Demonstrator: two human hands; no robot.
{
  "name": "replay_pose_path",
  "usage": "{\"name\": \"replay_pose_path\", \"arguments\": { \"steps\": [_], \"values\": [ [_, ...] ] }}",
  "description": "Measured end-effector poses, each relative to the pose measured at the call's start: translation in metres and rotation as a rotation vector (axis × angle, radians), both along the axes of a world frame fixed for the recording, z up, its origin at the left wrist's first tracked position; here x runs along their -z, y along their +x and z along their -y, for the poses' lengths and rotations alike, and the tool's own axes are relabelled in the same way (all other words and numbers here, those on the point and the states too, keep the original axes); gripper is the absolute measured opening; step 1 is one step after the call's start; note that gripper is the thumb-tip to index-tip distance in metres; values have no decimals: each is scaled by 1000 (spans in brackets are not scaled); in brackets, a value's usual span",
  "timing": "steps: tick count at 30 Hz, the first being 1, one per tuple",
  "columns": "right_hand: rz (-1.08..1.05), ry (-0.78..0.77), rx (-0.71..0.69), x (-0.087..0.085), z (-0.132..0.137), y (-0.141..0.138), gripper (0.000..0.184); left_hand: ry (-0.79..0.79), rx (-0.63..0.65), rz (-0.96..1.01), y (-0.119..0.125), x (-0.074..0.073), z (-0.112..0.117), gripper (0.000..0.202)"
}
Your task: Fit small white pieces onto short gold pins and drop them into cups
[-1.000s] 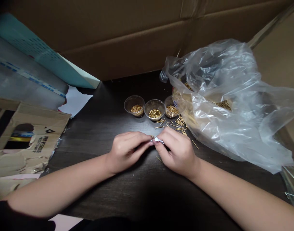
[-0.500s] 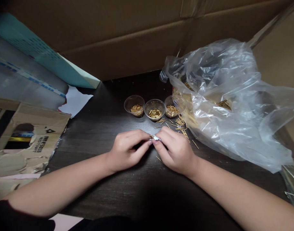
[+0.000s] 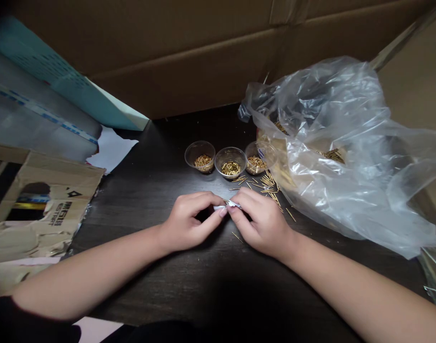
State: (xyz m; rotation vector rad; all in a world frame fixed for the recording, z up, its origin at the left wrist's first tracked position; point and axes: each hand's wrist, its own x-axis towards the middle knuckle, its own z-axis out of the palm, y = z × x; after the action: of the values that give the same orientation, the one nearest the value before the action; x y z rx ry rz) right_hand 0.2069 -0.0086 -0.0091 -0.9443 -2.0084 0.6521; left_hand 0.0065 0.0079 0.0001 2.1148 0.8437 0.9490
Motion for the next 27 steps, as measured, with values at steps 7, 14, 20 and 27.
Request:
{"name": "replay_pose_path", "arguments": {
  "steps": [7, 14, 20, 27],
  "values": [
    [-91, -166, -56, -2, -1, 10, 28, -287, 34, 85, -1, -7, -4, 14],
    [-61, -152, -123, -1, -2, 11, 32, -450, 71, 133, -1, -9, -5, 16],
    [-61, -177, -132, -1, -4, 12, 34, -445, 75, 118, -1, -8, -5, 15],
    [-69, -224, -184, -1, -5, 12, 35, -458, 73, 106, -1, -9, -5, 16]
  ]
}}
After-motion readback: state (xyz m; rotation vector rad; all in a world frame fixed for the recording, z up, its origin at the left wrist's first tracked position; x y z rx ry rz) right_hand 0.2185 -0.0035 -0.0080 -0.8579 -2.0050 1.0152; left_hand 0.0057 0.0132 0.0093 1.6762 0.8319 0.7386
